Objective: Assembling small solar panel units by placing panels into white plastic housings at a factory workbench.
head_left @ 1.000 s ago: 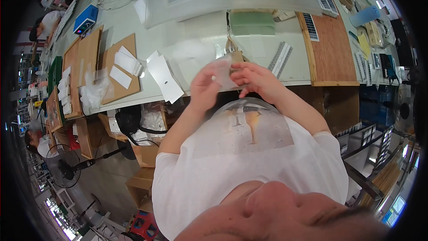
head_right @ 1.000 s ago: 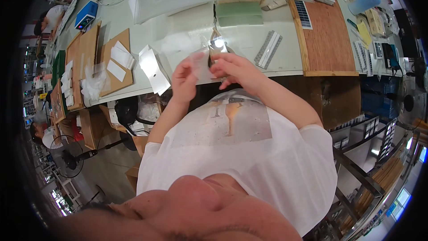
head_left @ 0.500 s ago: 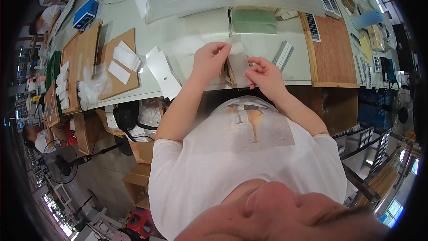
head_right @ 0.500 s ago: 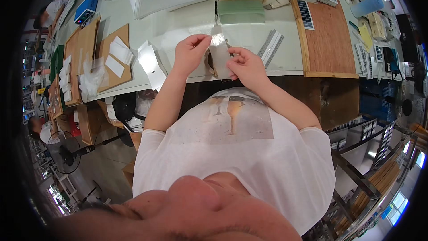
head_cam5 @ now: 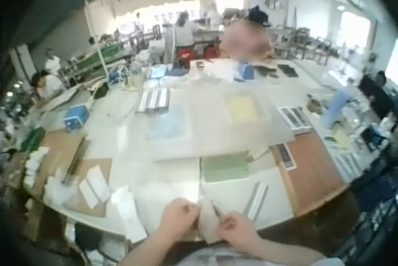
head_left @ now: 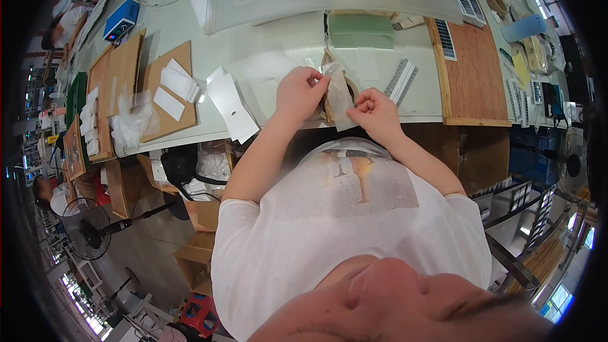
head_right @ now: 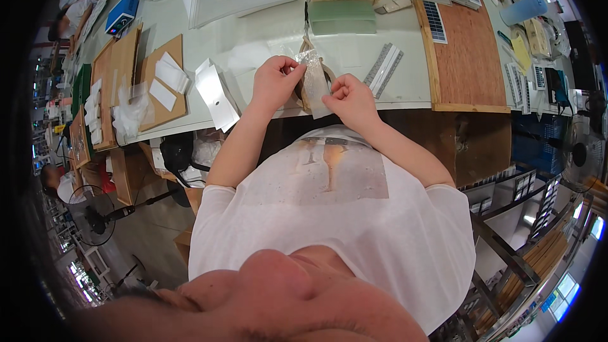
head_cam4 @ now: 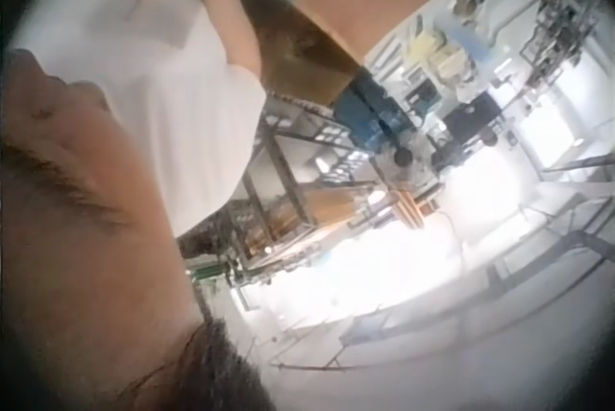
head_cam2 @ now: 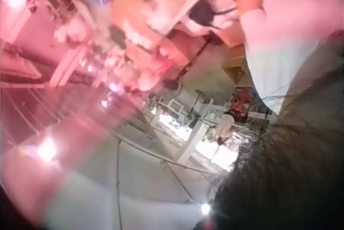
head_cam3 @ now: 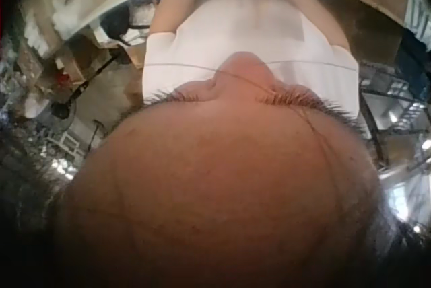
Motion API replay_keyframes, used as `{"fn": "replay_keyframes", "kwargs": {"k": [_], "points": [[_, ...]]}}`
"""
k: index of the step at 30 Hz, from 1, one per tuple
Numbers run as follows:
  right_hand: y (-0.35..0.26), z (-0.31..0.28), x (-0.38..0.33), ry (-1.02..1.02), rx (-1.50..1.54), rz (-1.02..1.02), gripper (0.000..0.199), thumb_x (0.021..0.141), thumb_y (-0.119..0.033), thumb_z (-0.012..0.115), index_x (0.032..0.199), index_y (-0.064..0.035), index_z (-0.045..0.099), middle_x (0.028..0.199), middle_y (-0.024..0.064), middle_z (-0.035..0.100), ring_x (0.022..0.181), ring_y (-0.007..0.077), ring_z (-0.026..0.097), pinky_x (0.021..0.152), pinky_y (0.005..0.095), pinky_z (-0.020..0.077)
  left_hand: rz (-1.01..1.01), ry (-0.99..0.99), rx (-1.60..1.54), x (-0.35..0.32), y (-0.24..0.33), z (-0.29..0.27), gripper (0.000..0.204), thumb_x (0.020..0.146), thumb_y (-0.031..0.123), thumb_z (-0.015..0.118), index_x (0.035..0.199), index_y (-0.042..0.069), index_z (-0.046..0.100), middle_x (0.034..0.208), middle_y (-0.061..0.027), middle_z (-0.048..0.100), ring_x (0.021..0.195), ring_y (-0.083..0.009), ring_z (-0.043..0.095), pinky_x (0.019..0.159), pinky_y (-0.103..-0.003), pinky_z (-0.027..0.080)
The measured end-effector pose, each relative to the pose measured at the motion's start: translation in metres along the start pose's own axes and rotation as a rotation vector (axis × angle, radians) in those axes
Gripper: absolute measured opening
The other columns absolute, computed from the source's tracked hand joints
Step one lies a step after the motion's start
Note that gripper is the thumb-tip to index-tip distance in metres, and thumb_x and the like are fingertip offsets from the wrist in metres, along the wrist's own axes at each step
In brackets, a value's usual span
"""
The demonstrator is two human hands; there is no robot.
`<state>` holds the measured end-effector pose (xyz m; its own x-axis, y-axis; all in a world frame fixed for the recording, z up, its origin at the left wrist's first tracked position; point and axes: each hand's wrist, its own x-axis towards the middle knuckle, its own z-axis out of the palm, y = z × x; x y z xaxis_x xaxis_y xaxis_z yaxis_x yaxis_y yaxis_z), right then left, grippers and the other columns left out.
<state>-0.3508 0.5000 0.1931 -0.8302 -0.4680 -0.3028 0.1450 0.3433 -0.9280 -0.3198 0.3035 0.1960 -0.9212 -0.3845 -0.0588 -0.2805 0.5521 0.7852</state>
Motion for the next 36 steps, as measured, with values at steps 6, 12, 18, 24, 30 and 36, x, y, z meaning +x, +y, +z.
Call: {"fn": "replay_keyframes", "kwargs": {"k": [6,12,18,24,30,36], "points": [[0.0,0.002,0.0,0.001,0.014,-0.017,0.023,0.077,-0.008,0.073,0.088,-0.0026,0.053,0.067,-0.0027,0.056,0.059,0.0032,0.049,0.056,0.0186,0.042,0.009,0.014,0.004,0.0,-0.002,0.001,0.026,0.078,0.029,0.071,0.082,0.004,0.068,0.068,-0.0044,0.058,0.062,-0.0148,0.055,0.06,-0.028,0.046],[-0.001,0.001,0.0,0.004,-0.044,-0.024,0.021,0.077,-0.007,0.072,0.087,-0.0021,0.054,0.067,-0.0023,0.056,0.059,0.0032,0.049,0.055,0.0189,0.0421,0.001,0.002,0.013,0.002,0.001,0.002,0.026,0.079,0.031,0.069,0.082,0.005,0.068,0.07,-0.0059,0.059,0.065,-0.0188,0.057,0.062,-0.031,0.047],[0.005,0.0,0.0,0.004,-0.108,-0.066,0.023,0.077,-0.01,0.072,0.093,-0.0023,0.057,0.066,-0.0014,0.055,0.059,0.0046,0.049,0.055,0.0204,0.0419,0.089,0.057,0.094,0.002,0.001,0.005,0.029,0.079,0.033,0.068,0.086,0.005,0.066,0.086,-0.0114,0.063,0.078,-0.0264,0.061,0.07,-0.036,0.049],[0.02,-0.085,0.035,0.396,-0.846,-0.493,0.056,0.069,-0.032,0.077,0.113,-0.0054,0.058,0.106,0.0128,0.059,0.098,0.0293,0.058,0.085,0.0396,0.0472,0.589,0.2,0.034,-0.03,-0.007,-0.007,0.03,0.069,0.02,0.078,0.09,0.006,0.061,0.096,-0.0113,0.06,0.083,-0.0306,0.057,0.073,-0.038,0.048],[0.021,-0.13,0.052,0.293,-0.924,-0.255,0.062,0.064,-0.038,0.081,0.11,-0.0018,0.06,0.112,0.0149,0.053,0.104,0.0317,0.054,0.09,0.0382,0.0459,0.859,0.012,0.143,-0.069,-0.016,-0.002,0.04,0.06,0.016,0.081,0.096,0.012,0.064,0.102,-0.0026,0.061,0.102,-0.0253,0.055,0.084,-0.039,0.042],[0.017,-0.131,0.058,0.235,-0.788,-0.147,0.057,0.064,-0.032,0.082,0.108,-0.0022,0.06,0.109,0.0147,0.053,0.102,0.0303,0.056,0.087,0.0361,0.0472,0.914,0.149,0.231,-0.075,-0.03,0.017,0.034,0.066,0.012,0.08,0.097,0.015,0.068,0.106,0.0008,0.062,0.106,-0.0251,0.053,0.084,-0.038,0.041]]}}
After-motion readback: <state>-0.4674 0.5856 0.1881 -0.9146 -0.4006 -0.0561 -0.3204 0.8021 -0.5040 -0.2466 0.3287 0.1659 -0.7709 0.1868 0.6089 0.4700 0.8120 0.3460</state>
